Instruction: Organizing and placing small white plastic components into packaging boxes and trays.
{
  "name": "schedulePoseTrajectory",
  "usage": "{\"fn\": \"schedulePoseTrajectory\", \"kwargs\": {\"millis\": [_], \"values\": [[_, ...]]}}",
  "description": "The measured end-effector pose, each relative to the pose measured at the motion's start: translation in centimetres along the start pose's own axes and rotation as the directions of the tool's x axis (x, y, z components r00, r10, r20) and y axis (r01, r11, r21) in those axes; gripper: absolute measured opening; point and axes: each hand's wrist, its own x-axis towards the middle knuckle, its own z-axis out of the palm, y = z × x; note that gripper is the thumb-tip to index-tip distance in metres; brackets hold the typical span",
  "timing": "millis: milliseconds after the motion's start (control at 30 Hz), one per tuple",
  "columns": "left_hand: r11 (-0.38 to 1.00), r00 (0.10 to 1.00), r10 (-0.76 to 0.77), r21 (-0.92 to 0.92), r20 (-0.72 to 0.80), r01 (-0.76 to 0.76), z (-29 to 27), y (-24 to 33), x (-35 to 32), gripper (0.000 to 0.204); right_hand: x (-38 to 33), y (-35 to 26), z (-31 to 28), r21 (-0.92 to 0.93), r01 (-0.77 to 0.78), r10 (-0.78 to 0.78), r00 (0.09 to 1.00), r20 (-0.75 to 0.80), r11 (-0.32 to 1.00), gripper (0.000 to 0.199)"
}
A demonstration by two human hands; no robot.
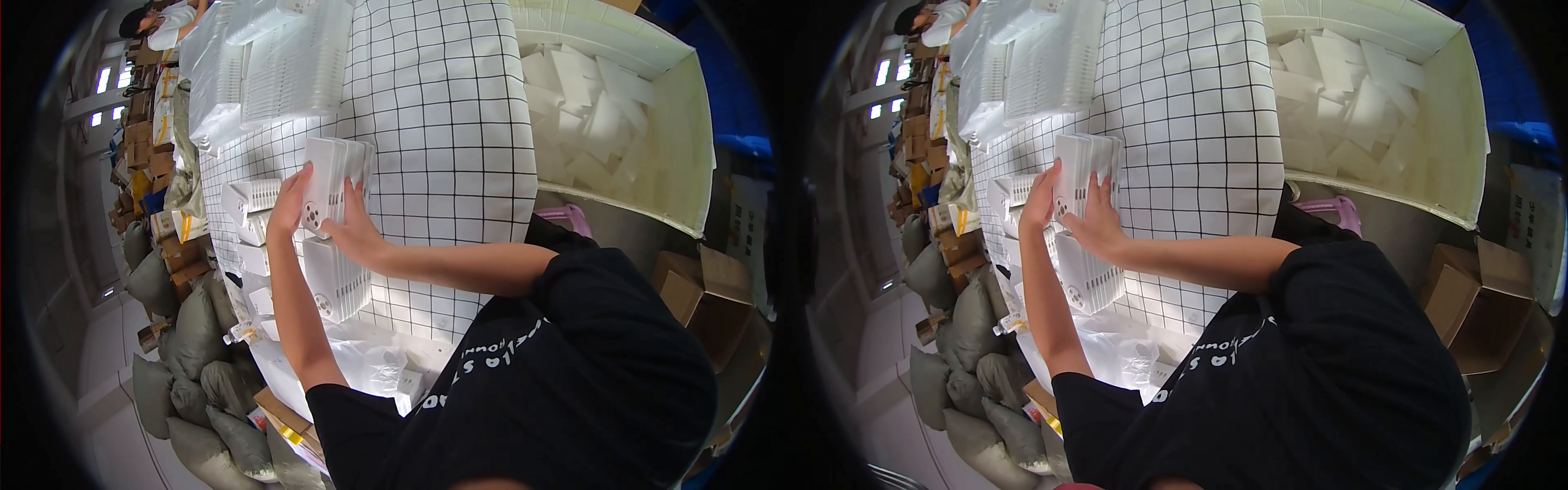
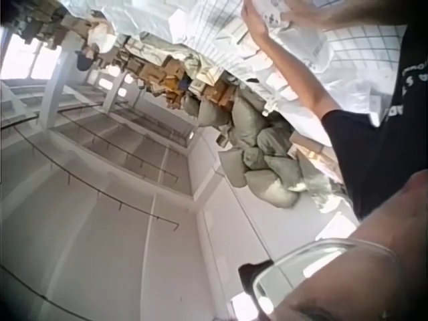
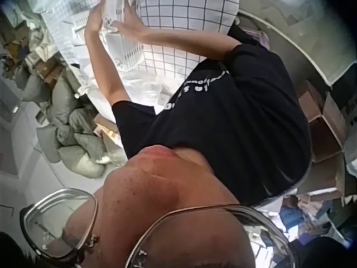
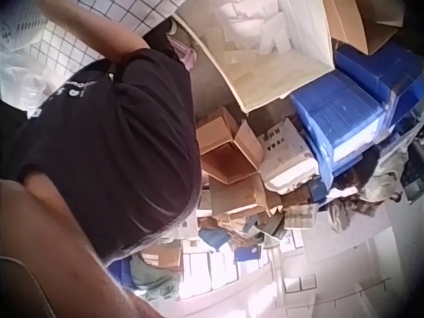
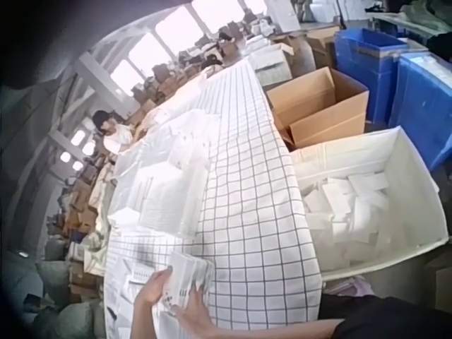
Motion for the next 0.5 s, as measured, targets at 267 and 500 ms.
{"fn": "schedulePoseTrajectory", "kwargs": {"millis": [267, 500], "values": [[1.0, 0.999, -0.029, 0.011, 0.022, 0.029, -0.8, -0.3, -0.1, 0.066, 0.3, 0.2, 0.4, -0.176, 0.022, -0.031, 0.998, -0.053, 0.984, 0.107], [0.996, 0.999, -0.017, -0.091, 0.033, 0.02, -0.9, -1.8, 0.3, 0.069, 0.0, 0.0, 0.7, -0.145, -0.041, 0.043, 0.999, 0.012, 0.989, 0.108]]}}
